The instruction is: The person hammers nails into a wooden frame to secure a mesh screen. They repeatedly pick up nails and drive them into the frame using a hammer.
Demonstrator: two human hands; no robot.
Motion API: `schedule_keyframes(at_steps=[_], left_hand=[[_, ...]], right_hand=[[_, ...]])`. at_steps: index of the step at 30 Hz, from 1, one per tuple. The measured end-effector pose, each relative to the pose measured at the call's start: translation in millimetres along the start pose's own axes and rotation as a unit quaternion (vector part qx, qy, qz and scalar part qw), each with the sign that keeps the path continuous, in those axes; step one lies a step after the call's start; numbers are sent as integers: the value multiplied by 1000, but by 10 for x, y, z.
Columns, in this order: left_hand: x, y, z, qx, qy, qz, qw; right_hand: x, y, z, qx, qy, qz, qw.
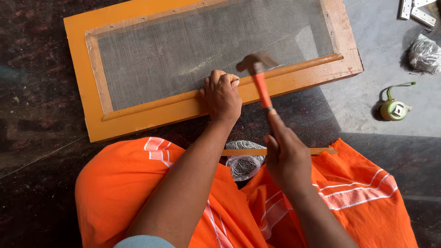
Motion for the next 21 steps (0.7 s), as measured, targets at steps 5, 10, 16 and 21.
schedule_keyframes(at_steps=[5, 10, 16, 21], left_hand=[[1, -1, 31, 11, 25, 0, 1000], [18, -23, 27, 40, 41, 5, 998], [37, -42, 27, 37, 43, 2, 998], [-10, -13, 24, 45, 35, 3, 998]], right_hand=[[-45, 17, -66, 68, -53, -57, 995], [-22, -58, 46, 45, -20, -32, 998], [-12, -11, -93, 76, -46, -35, 995], [5, 35, -102, 78, -56, -45, 994]])
Point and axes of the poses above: each hand's wrist, its own x-axis away from the middle knuckle, its own z-axis out of the back of the hand, y = z × x, the point moved 8 cm from there along -x, towards the middle knuckle, and after that the axes turned 6 degrees about -x, right-handed, at the moved point
